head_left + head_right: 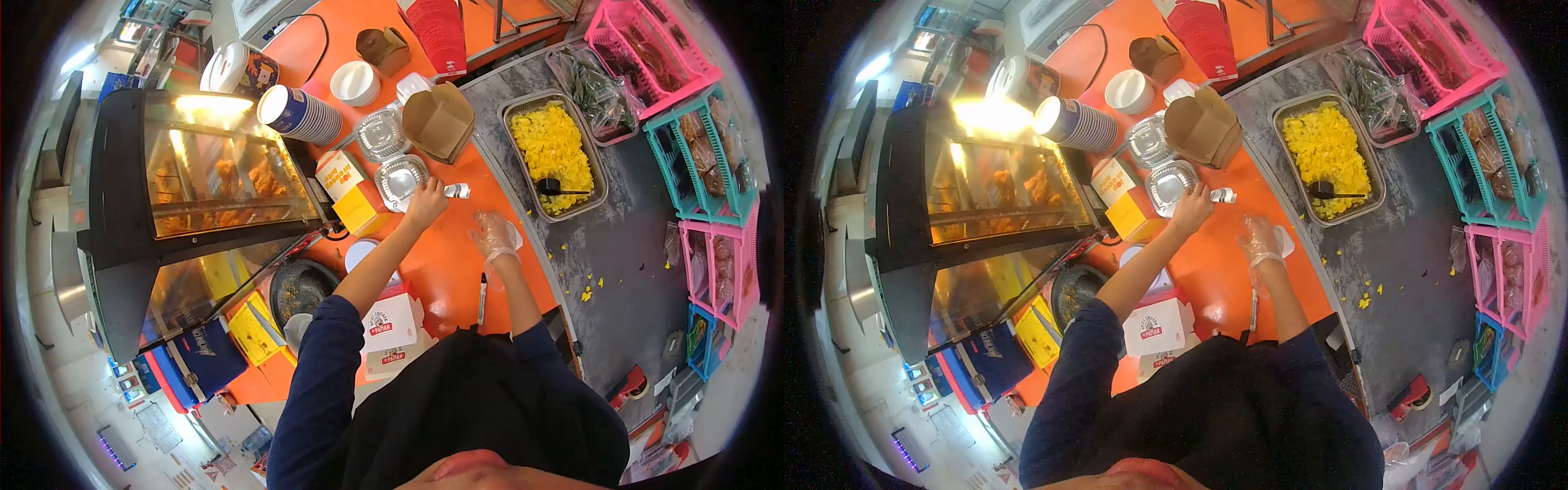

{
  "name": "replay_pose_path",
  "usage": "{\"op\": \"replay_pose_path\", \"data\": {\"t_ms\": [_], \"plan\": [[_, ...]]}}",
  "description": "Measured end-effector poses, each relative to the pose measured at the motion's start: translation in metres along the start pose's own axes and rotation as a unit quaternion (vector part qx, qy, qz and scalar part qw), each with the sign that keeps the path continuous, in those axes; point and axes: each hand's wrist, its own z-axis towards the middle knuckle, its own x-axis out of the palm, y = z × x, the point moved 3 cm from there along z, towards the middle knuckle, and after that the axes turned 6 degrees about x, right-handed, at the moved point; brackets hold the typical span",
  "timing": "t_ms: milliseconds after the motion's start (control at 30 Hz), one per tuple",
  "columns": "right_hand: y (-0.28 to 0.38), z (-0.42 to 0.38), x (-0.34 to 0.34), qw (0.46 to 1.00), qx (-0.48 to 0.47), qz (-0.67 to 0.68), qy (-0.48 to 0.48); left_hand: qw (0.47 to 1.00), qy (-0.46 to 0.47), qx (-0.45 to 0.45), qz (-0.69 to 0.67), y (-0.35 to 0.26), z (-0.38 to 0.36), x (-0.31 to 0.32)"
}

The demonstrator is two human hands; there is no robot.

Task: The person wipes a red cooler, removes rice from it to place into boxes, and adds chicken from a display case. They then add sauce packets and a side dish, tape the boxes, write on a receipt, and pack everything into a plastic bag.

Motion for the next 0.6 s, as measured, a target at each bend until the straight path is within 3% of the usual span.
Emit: {"op": "replay_pose_path", "data": {"t_ms": [100, 433, 600], "plan": [[0.015, 0.006, -0.006, 0.998, 0.034, -0.032, 0.038, 1.0, 0.022, 0.007, 0.008, -0.002, 0.0, 0.002], [0.021, 0.005, -0.012, 0.998, -0.017, -0.051, 0.04, 1.0, 0.027, -0.011, -0.005, -0.005, -0.002, 0.001], [0.021, 0.004, -0.018, 0.996, 0.024, -0.069, 0.05, 1.0, 0.017, -0.015, -0.01, -0.011, -0.002, 0.009]]}}
